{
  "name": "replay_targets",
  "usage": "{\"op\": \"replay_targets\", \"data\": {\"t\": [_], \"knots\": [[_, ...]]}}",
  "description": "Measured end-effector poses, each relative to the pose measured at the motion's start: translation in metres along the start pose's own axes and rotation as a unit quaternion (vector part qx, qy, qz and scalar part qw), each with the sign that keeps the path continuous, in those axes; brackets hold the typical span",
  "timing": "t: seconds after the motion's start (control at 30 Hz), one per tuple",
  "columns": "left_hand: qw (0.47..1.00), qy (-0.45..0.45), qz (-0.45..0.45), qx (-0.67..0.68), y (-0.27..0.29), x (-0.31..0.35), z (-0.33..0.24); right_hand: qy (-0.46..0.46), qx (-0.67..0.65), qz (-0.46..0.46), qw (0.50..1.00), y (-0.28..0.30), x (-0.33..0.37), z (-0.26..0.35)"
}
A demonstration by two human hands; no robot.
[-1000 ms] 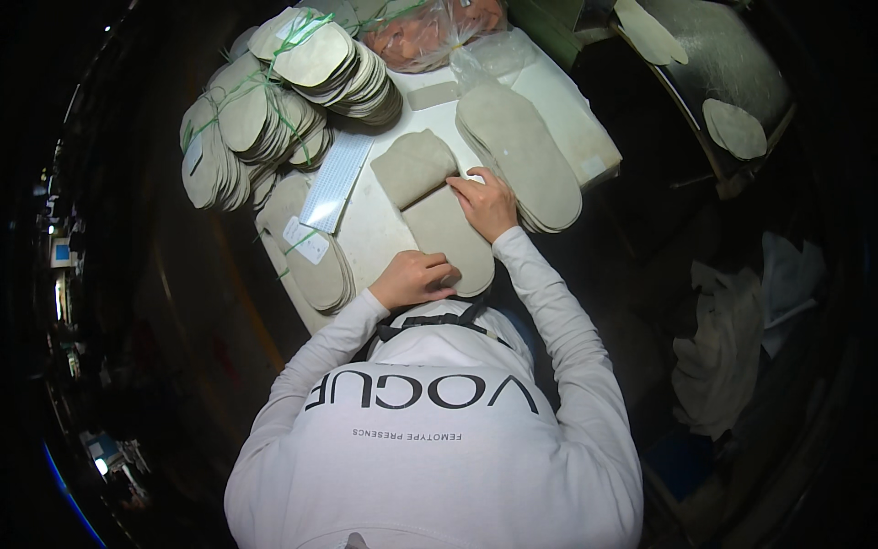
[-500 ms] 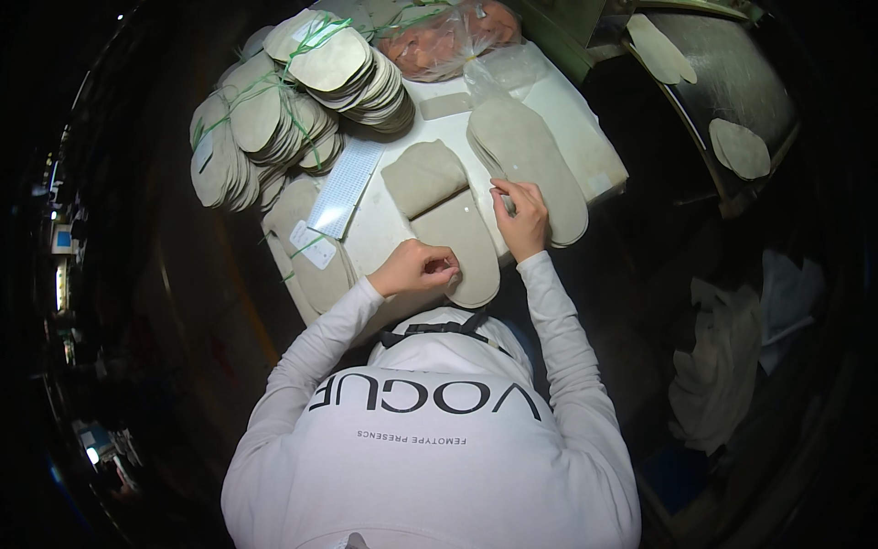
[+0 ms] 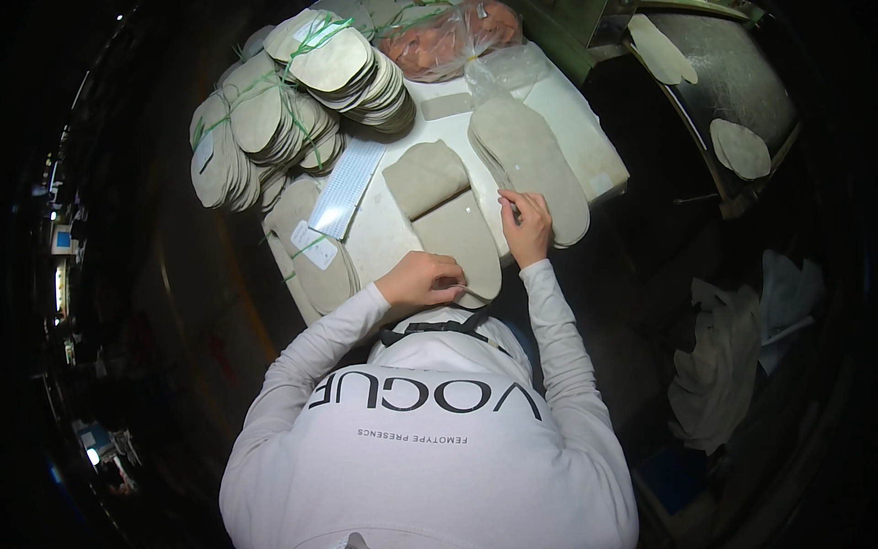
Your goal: The person applies small adhesive stickers to the heel area of shoe insoles. They pick an insole, peel a sticker from a sheet, place it on the insole, and press it down, repeating this process for multiple insoles on a workbench.
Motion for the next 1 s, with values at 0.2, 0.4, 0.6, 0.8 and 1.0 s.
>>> {"op": "replay_targets", "data": {"t": [0.2,0.4,0.6,0.8,1.0], "knots": [[0.938,0.154,-0.232,0.207,0.058,-0.015,0.034,-0.015,-0.01,-0.002,1.0,-0.001,0.003,-0.001],[0.827,0.274,-0.487,-0.051,0.143,0.025,0.125,0.022,0.022,0.001,1.0,-0.006,0.007,-0.005],[0.818,0.378,-0.374,-0.219,0.136,0.043,0.153,-0.047,-0.033,0.021,0.998,-0.005,-0.003,0.01],[0.844,0.228,-0.457,0.163,0.169,0.059,0.102,-0.153,-0.114,0.103,0.976,0.011,-0.021,0.035],[0.941,0.243,-0.141,0.186,0.133,0.052,0.056,-0.188,-0.394,0.227,0.871,-0.01,-0.008,0.07]]}}
Point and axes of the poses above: each hand's wrist, its own x-axis away from the middle knuckle, its own y-axis out of the back of the hand, z = x × y, the point moved 2 cm from there along -x, towards the middle knuckle, and after that the axes turned 11 degrees about -z, right-handed, at the moved point
